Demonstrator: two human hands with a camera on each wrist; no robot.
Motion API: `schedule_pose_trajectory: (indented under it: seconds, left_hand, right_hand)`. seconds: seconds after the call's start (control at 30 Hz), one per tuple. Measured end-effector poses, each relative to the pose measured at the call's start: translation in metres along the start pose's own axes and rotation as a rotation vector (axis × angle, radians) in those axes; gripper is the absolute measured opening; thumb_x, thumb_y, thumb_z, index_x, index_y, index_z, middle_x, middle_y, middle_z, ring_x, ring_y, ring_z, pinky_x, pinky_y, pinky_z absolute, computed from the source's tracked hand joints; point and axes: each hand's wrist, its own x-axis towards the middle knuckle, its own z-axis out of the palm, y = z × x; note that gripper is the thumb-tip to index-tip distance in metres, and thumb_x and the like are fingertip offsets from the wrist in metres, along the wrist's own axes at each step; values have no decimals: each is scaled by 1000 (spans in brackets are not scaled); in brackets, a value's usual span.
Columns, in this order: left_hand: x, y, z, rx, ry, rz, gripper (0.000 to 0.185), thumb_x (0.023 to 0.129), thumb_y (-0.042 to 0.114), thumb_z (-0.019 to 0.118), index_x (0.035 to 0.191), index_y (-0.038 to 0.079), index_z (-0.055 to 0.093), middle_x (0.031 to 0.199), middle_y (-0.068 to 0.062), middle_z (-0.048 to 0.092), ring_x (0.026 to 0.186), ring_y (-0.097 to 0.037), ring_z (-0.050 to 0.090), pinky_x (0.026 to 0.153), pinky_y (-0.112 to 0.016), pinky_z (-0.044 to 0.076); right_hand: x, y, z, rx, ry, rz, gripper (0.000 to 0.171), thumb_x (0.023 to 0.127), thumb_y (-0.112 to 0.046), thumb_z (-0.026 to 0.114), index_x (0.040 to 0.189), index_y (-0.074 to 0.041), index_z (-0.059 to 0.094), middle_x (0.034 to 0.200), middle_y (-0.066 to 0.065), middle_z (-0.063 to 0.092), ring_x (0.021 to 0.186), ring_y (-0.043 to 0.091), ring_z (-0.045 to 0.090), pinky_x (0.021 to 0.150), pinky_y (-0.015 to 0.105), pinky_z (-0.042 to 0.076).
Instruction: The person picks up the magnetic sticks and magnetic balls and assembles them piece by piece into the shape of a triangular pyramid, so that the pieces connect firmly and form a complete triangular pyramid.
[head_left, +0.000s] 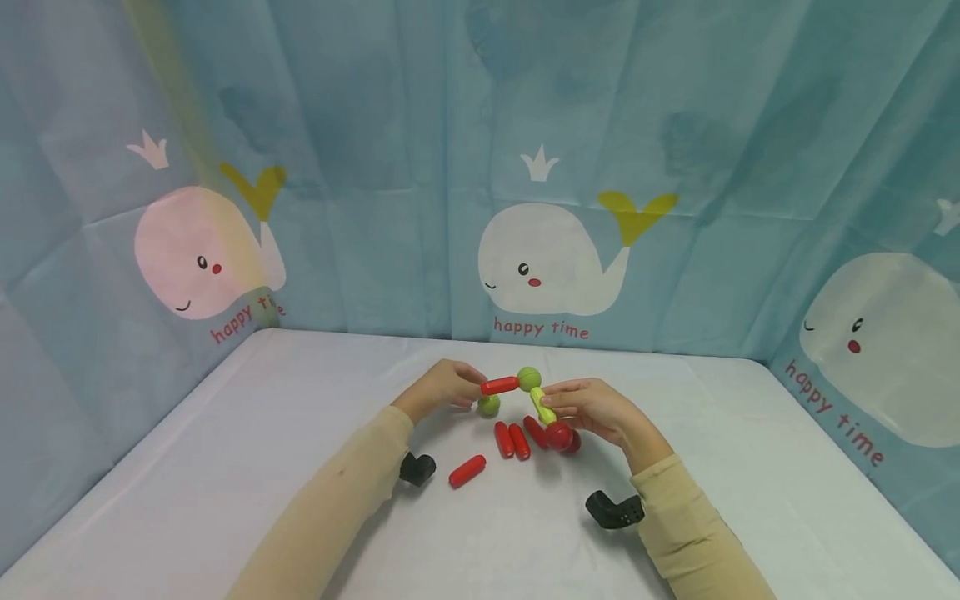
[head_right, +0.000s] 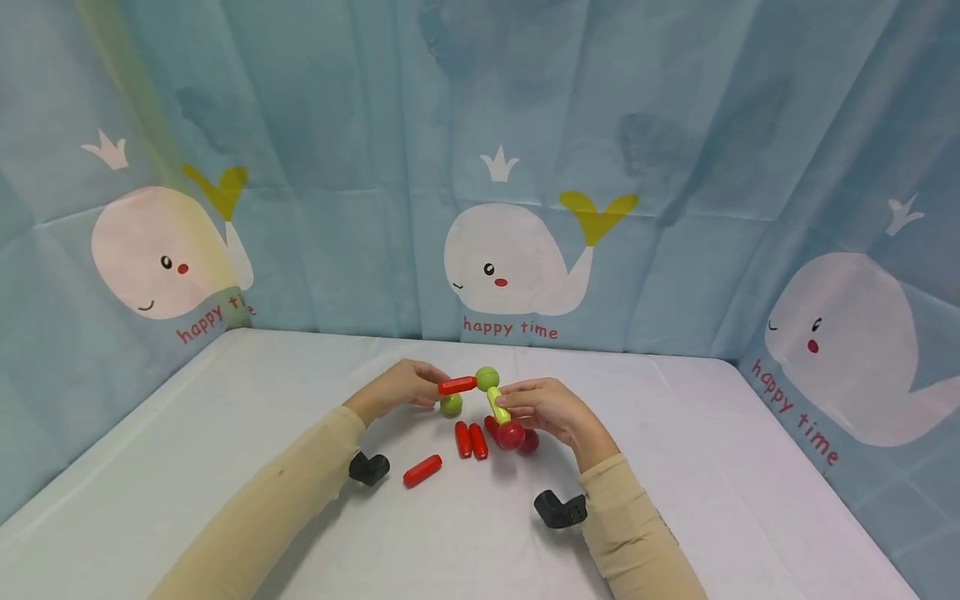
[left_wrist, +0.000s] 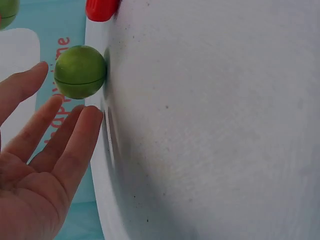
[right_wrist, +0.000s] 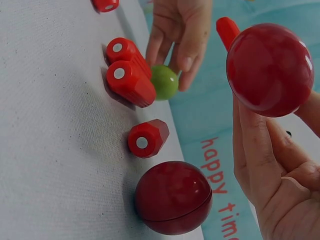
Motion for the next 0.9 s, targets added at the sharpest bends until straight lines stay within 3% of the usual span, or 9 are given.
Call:
schedule_pose_trajectory:
  seconds: [0.33,0.53,0.7,0.9]
  left_hand:
    - [-3,2,2,78,-67,-4,34,83,26,79,114,15,72,110,-3,71,96,-19,64,99,-42,51]
    - [-10,2,-2,139,-120,11,27,83,26,79,107,15,73,102,1,71,91,-17,64,97,-41,50]
    - [-18,-4,-6,158,-132,34,27,84,27,78,108,15,75,102,1,72,90,-16,64,93,-37,52]
    - [-27,-9,-12,149,-131,8,26,82,29,79,105,17,76,100,1,71,89,-17,64,90,-37,51]
  right_hand:
    - [0,0,1,-11,17,6,44,95,-23,65,128,5,62,98,-1,74,92,12,68,82,27,56]
    - [-1,-1,0,0,9,4,45,94,-22,66,128,6,61,96,-2,74,90,11,68,80,26,56]
    - [-1,-1,0,11,3,-1,43,94,-21,65,127,7,62,94,-3,74,89,10,68,79,26,55]
    - [0,0,0,9,7,6,43,94,-22,66,127,6,63,96,-2,74,91,11,69,80,27,55]
